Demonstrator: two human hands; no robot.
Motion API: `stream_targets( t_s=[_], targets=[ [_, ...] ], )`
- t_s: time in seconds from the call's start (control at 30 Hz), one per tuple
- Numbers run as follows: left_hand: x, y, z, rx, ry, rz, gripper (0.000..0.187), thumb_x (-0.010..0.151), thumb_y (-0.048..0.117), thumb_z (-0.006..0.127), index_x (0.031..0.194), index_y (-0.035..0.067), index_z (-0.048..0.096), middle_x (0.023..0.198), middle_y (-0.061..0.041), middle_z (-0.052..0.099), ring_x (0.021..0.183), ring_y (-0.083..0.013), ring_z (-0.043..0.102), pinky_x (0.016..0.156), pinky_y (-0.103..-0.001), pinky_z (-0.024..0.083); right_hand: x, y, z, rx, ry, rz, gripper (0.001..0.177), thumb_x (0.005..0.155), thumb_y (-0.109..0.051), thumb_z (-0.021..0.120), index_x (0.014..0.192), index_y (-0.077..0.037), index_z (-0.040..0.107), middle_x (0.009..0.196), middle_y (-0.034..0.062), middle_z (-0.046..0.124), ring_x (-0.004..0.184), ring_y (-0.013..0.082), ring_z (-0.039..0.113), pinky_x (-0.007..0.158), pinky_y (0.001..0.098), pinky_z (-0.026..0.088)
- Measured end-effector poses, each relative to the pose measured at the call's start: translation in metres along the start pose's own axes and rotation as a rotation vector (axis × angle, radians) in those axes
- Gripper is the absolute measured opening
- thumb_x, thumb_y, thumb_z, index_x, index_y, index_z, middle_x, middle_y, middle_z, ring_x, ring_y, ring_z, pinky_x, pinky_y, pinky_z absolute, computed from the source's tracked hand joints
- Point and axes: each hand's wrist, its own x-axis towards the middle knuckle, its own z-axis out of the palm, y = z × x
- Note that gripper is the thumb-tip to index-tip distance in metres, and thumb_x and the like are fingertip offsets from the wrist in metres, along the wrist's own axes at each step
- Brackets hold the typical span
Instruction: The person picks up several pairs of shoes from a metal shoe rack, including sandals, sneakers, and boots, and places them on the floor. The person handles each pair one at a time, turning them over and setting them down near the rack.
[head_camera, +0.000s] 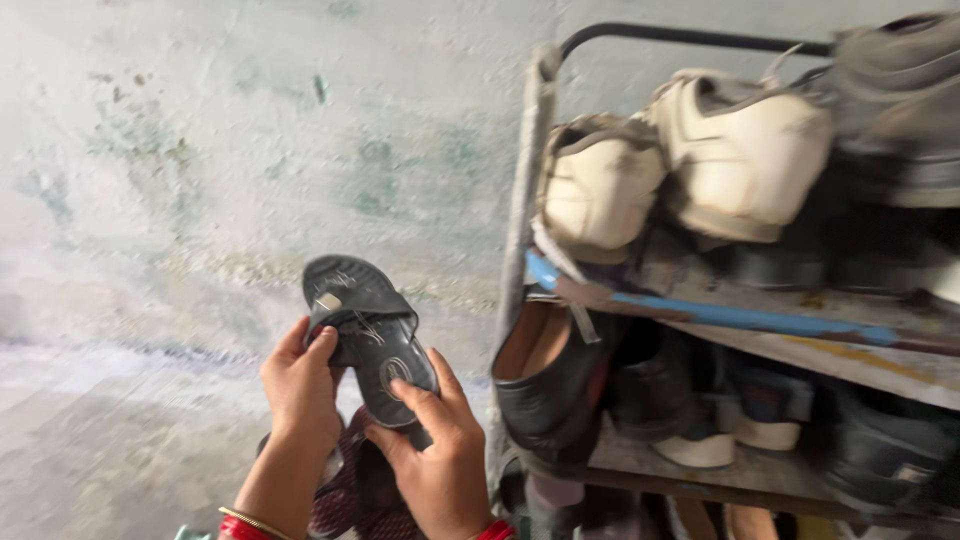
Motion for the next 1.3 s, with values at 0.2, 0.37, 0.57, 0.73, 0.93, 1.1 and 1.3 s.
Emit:
stream_targets(
  t_s=[0.2, 0.37, 0.57, 0.73, 0.93, 1.1, 1.3],
  targets=[
    [0.018, -0.046, -0.062, 0.049, 0.032, -0.19, 0.045, 0.097, 0.016, 0.064, 0.137, -0.004, 0.061, 0.113, -0.01, 0.071, 0.095, -0.0154, 0.069, 0.084, -0.03, 0.058, -0.031, 0.038, 0.029, 0.043, -0.02, 0.167, 0.049, 0.067, -0.009, 0.091, 0.111, 0.003, 0.073, 0.134, 0.0226, 0.067, 0.116, 0.0333, 0.072, 0.094, 0.0372, 0.059],
    [0.016, -0.082, -0.105, 0.554, -0.044, -0.11, 0.054, 0.096, 0.028, 0.066, 0.141, -0.001, 0.058, 0.134, -0.016, 0.07, 0.122, -0.0217, 0.067, 0.102, -0.035, 0.05, -0.061, 0.078, 0.049, -0.06, -0.034, 0.352, 0.049, 0.065, -0.012, 0.093, 0.108, 0.001, 0.075, 0.131, 0.0208, 0.068, 0.114, 0.0303, 0.072, 0.095, 0.0365, 0.056],
    [0.009, -0.119, -0.13, 1.065, -0.174, 0.045, 0.063, 0.092, 0.05, 0.063, 0.145, 0.015, 0.057, 0.149, -0.014, 0.057, 0.141, -0.0327, 0.053, 0.114, -0.04, 0.042, -0.097, 0.114, 0.076, -0.087, -0.052, 0.426, 0.052, 0.06, -0.013, 0.095, 0.106, 0.001, 0.077, 0.132, 0.0249, 0.065, 0.117, 0.0326, 0.068, 0.094, 0.0381, 0.055],
    [0.001, -0.134, -0.131, 1.315, -0.279, -0.103, 0.065, 0.091, 0.057, 0.054, 0.15, 0.028, 0.049, 0.165, -0.003, 0.031, 0.153, -0.036, 0.024, 0.117, -0.063, 0.023, -0.118, 0.125, 0.093, -0.1, -0.103, 0.424, 0.05, 0.063, -0.011, 0.093, 0.109, 0.0, 0.076, 0.129, 0.026, 0.066, 0.122, 0.0356, 0.066, 0.099, 0.0399, 0.053],
    [-0.009, -0.135, -0.129, 1.552, -0.399, -0.099, 0.059, 0.096, 0.061, 0.049, 0.146, 0.031, 0.055, 0.169, -0.001, 0.024, 0.155, -0.0365, 0.02, 0.119, -0.071, 0.014, -0.128, 0.128, 0.09, -0.107, -0.239, 0.433, 0.051, 0.071, -0.014, 0.087, 0.117, 0.002, 0.073, 0.136, 0.0324, 0.059, 0.121, 0.0397, 0.064, 0.1, 0.0403, 0.052],
    [-0.014, -0.133, -0.124, 1.637, -0.398, -0.182, 0.06, 0.095, 0.06, 0.046, 0.147, 0.033, 0.053, 0.17, 0.002, 0.021, 0.154, -0.0343, 0.023, 0.12, -0.07, 0.011, -0.13, 0.126, 0.088, -0.107, -0.355, 0.496, 0.049, 0.075, -0.013, 0.082, 0.12, 0.003, 0.071, 0.139, 0.0364, 0.053, 0.124, 0.0426, 0.061, 0.102, 0.041, 0.051],
    [-0.016, -0.134, -0.124, 1.683, -0.398, -0.26, 0.06, 0.093, 0.059, 0.05, 0.149, 0.034, 0.052, 0.17, 0.005, 0.02, 0.154, -0.0339, 0.023, 0.121, -0.07, 0.009, -0.136, 0.13, 0.086, -0.076, -0.427, 0.553, 0.047, 0.076, -0.008, 0.077, 0.122, 0.003, 0.069, 0.141, 0.0403, 0.048, 0.126, 0.0463, 0.059, 0.104, 0.0419, 0.05]
  ],
)
